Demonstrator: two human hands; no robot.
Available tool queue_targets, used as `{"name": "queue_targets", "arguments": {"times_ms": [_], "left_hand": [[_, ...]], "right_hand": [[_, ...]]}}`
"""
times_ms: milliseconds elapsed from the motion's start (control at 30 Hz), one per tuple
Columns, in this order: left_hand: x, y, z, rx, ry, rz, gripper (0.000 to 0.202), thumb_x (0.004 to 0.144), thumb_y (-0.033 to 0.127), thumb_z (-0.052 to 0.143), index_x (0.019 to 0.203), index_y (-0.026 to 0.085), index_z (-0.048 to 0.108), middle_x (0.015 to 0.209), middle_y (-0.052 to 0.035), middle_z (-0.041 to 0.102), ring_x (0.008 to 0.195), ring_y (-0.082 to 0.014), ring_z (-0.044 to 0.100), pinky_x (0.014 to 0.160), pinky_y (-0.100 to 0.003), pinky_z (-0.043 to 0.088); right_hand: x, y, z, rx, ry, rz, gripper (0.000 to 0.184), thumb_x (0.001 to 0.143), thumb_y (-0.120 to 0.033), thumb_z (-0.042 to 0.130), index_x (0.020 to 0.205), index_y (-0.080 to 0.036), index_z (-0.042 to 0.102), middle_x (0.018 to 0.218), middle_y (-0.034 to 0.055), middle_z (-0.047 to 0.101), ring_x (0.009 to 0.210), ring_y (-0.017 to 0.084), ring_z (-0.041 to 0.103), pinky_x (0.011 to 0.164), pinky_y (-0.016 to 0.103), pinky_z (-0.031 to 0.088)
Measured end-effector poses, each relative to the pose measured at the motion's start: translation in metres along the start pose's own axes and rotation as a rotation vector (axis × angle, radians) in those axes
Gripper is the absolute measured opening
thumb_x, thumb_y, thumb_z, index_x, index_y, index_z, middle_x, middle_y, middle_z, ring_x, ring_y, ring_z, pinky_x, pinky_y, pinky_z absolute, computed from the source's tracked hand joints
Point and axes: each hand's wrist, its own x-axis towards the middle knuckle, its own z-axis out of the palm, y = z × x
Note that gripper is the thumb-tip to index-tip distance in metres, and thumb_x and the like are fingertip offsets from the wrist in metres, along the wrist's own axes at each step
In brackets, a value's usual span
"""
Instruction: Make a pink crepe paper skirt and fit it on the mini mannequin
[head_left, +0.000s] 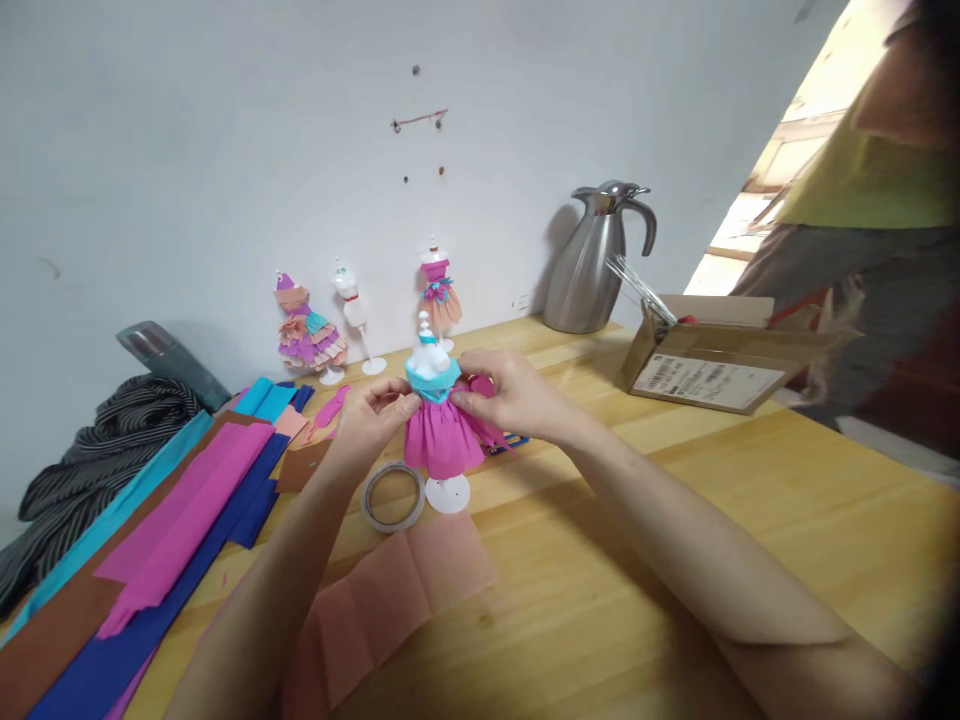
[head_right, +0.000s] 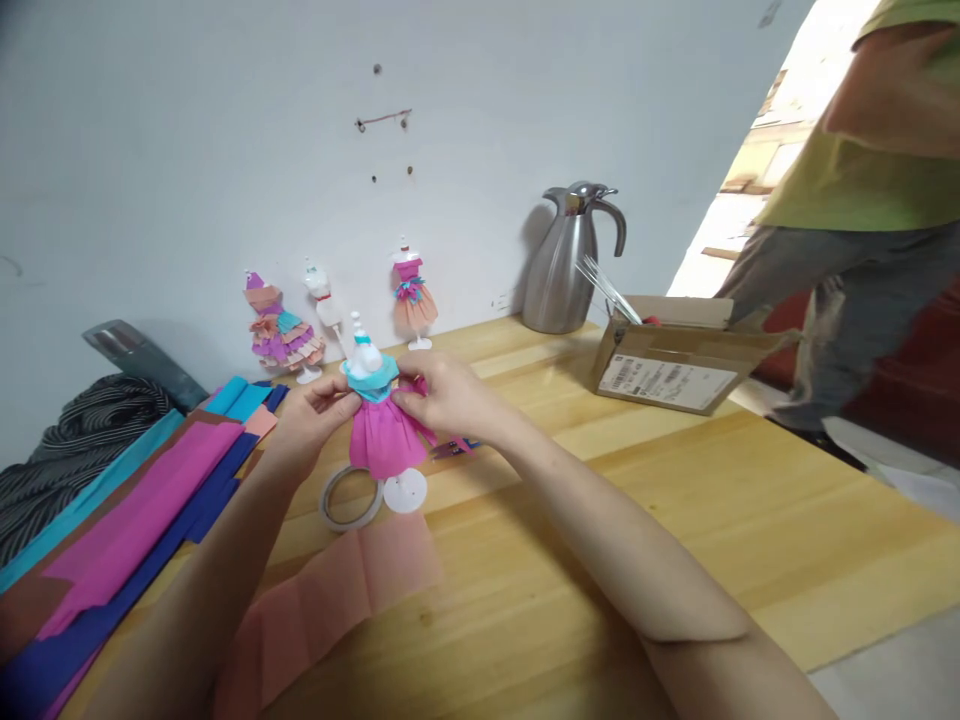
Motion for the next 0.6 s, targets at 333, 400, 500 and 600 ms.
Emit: {"name": "queue_targets", "arguments": {"times_ms": [333,400,500,600], "left_hand": [[-0.010,0.010,0.004,0.230,-0.060,0.052,0.041,0.071,0.034,0.075,0.107,0.017,0.065,0.111,-0.0079,0.069,0.109,-0.0274,0.059,0.101,-0.041,0.042],[-0.010,0.008,0.010,0.230,0.001,0.015,0.048,0.068,0.033,0.078,0.110,0.017,0.062,0.115,-0.0087,0.068,0.111,-0.0284,0.059,0.101,-0.042,0.043],[-0.010,0.006,0.015,0.159,-0.003,-0.015,0.046,0.069,0.032,0.077,0.110,0.017,0.061,0.114,-0.0093,0.067,0.110,-0.0284,0.060,0.100,-0.042,0.044],[-0.009,0.006,0.013,0.051,-0.065,-0.030,0.048,0.070,0.029,0.075,0.113,0.016,0.060,0.113,-0.0094,0.067,0.110,-0.0276,0.060,0.101,-0.041,0.044]], "right_hand": [[-0.003,-0.012,0.009,-0.059,0.044,0.097,0.007,0.075,-0.021,0.056,0.068,-0.017,0.056,0.063,-0.0018,0.054,0.062,0.013,0.047,0.060,0.026,0.031],[-0.003,-0.015,0.011,-0.046,0.046,0.112,0.007,0.075,-0.020,0.057,0.069,-0.017,0.059,0.065,-0.0012,0.056,0.063,0.014,0.048,0.061,0.026,0.032],[-0.004,-0.019,0.011,-0.018,0.031,0.094,0.008,0.076,-0.018,0.057,0.075,-0.015,0.064,0.069,0.0011,0.060,0.066,0.015,0.051,0.063,0.027,0.034],[-0.005,-0.018,0.007,0.016,-0.017,0.065,0.011,0.078,-0.017,0.056,0.078,-0.015,0.066,0.069,0.0018,0.062,0.066,0.015,0.052,0.063,0.028,0.035]]}}
